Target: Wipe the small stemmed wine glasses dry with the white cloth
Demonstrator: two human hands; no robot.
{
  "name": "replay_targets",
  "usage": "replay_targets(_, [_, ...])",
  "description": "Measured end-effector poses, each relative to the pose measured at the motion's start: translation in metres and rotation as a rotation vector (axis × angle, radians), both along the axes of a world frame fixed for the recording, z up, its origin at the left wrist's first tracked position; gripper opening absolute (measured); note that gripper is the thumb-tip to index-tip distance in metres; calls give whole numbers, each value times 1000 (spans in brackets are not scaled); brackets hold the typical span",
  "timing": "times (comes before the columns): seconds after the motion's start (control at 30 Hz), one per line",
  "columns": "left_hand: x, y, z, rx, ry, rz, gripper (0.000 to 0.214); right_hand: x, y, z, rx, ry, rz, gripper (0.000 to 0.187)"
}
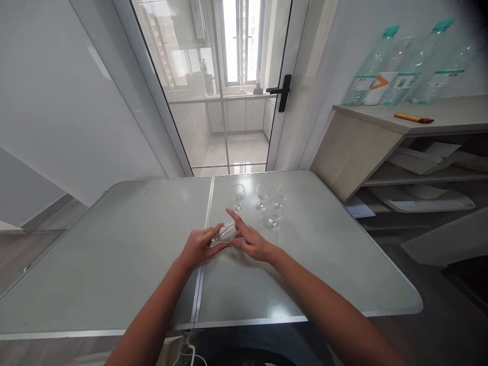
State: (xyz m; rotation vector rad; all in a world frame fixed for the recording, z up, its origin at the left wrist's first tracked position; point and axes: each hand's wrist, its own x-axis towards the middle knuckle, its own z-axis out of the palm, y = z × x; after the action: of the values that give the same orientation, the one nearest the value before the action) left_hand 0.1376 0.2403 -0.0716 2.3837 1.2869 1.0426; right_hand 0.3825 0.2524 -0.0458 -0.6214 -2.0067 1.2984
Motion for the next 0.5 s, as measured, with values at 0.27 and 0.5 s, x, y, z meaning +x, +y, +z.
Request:
replay_targets(0.27, [27,-5,22,-793,-476,-95,47,10,4,8,-93,179,-157,80])
replay_targets(0.5, [21,-3,24,-956,-498,-166,50,8,3,10,-248,232,-168,75])
